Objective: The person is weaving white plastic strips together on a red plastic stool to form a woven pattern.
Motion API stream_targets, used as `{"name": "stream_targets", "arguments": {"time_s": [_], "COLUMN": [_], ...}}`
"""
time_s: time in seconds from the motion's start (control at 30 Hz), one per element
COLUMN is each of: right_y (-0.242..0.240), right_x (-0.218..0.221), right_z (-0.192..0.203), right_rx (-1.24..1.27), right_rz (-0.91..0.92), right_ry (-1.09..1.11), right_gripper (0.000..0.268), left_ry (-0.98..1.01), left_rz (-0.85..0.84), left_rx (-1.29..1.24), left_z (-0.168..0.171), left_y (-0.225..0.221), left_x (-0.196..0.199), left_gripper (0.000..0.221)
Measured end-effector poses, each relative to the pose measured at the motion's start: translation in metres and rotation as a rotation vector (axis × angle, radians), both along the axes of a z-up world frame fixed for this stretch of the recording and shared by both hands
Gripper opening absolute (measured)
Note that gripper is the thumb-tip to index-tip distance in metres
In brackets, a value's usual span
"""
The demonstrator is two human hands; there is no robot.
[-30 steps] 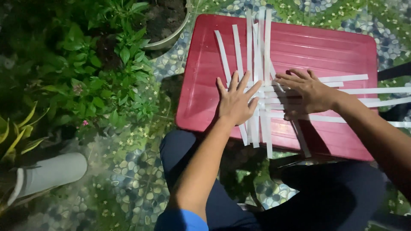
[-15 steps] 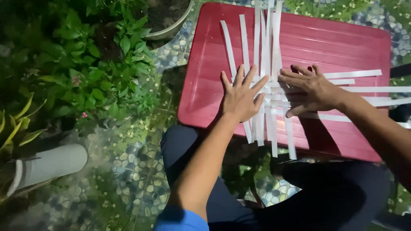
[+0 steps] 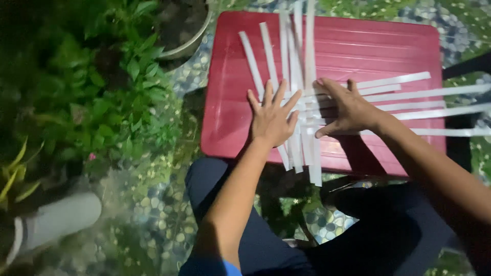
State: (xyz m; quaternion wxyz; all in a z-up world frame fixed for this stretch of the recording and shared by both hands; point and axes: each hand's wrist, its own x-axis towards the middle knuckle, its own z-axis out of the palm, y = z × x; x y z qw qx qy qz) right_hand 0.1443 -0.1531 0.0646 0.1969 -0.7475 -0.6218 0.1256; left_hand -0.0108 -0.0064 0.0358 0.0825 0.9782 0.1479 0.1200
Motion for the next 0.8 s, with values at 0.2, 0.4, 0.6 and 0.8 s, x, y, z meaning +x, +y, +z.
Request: {"name": "stream_targets", "arguments": {"time_s": [0.2,0.4,0.6,0.8], "right_y": [0.0,-0.003,-0.024,-0.143], "right_x": [0.01,0.003,-0.01,0.041], "right_z": [-0.004,0.017,0.048,0.023], "right_rx": [-0.115,-0.223,-0.019,0.454], "right_rz": [-0.07,-0.053,-0.136,-0.757], "right_ry": [0.116,0.007,0.132,0.031], "right_gripper": [0.123,0.128,0.116,0.064], "left_ry": [0.052,0.048,0.116,-0.144], "left_rz": [-0.002,-0.067,0.034,-0.103], "left_rx": [0.087,0.179,0.17,0.118], "left_z": [-0.001,0.004,0.029,0.049], "left_y": [0.0,0.0,-0.005,-0.025], "left_x": [0.004,0.008,0.03,0.029], "left_gripper": [0.048,0.051,0.053,0.048]}}
